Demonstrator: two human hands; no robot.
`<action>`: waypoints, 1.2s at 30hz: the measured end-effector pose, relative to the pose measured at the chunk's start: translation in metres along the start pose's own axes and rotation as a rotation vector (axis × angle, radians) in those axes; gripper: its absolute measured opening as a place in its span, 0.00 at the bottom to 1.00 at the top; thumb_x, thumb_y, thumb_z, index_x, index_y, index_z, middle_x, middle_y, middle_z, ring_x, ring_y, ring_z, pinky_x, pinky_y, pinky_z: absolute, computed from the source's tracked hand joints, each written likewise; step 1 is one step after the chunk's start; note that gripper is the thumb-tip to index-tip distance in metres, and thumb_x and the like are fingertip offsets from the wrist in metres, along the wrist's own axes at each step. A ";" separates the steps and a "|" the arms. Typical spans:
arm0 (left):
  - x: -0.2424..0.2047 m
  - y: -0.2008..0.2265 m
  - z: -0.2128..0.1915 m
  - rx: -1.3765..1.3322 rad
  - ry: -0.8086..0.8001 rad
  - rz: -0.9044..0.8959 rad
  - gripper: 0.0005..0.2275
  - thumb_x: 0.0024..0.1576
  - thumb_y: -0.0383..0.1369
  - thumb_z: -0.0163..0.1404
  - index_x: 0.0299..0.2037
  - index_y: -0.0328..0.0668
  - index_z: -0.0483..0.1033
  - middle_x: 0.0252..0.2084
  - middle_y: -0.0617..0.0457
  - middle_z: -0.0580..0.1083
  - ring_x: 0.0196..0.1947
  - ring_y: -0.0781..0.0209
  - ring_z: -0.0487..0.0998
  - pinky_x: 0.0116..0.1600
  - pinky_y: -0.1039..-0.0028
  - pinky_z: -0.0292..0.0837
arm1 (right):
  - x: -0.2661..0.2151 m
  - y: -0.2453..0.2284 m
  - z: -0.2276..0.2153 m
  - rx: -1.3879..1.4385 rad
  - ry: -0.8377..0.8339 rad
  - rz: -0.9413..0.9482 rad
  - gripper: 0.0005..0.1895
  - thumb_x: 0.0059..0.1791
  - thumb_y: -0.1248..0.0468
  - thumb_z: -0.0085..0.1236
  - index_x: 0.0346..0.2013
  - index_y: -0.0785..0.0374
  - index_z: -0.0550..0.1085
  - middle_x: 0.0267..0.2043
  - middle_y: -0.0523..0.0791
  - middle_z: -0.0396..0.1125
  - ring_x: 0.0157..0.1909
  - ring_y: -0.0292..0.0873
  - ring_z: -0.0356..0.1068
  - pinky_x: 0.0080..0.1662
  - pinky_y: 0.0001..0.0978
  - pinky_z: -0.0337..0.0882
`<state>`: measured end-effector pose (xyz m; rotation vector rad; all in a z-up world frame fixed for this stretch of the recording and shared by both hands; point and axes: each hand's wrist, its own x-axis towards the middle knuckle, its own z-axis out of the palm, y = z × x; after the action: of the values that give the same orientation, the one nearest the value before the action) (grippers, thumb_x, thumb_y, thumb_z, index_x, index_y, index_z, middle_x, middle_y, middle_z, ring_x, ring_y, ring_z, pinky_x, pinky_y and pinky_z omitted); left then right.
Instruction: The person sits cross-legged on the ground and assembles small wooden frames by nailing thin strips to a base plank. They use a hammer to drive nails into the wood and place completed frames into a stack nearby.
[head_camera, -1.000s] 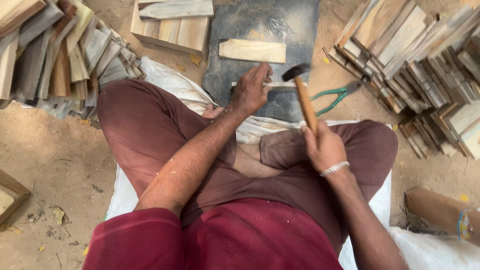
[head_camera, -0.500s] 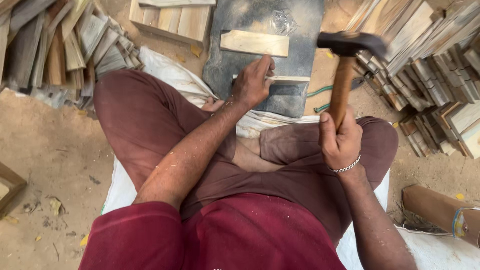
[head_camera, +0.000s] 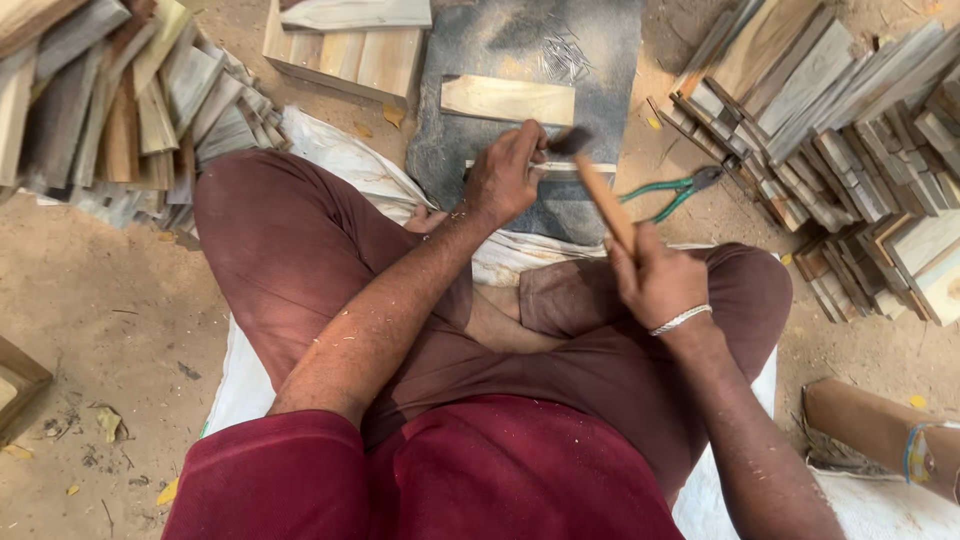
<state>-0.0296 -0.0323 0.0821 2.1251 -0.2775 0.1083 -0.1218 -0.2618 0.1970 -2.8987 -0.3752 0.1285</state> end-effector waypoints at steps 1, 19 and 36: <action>-0.003 0.001 0.000 0.028 0.001 -0.009 0.18 0.51 0.21 0.60 0.45 0.42 0.64 0.38 0.48 0.73 0.43 0.48 0.80 0.44 0.57 0.74 | -0.002 -0.002 0.001 -0.032 -0.011 0.006 0.16 0.56 0.52 0.57 0.40 0.64 0.71 0.21 0.51 0.68 0.23 0.56 0.72 0.28 0.48 0.70; 0.010 0.002 -0.005 0.095 -0.335 -0.276 0.20 0.54 0.22 0.55 0.55 0.49 0.68 0.45 0.53 0.76 0.47 0.51 0.80 0.47 0.61 0.78 | -0.010 0.018 0.026 0.237 -0.010 0.278 0.21 0.56 0.48 0.54 0.39 0.66 0.69 0.25 0.58 0.68 0.28 0.61 0.69 0.33 0.53 0.67; 0.024 -0.094 -0.002 0.241 0.162 -0.556 0.28 0.48 0.33 0.65 0.60 0.39 0.70 0.65 0.36 0.58 0.67 0.45 0.58 0.62 0.62 0.68 | 0.145 0.058 0.168 1.276 -0.030 0.229 0.14 0.50 0.64 0.67 0.43 0.63 0.70 0.40 0.43 0.62 0.39 0.36 0.62 0.41 0.27 0.66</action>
<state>0.0167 0.0138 0.0106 2.3365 0.4440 -0.0152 0.0131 -0.2445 0.0124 -1.6583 0.0631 0.3069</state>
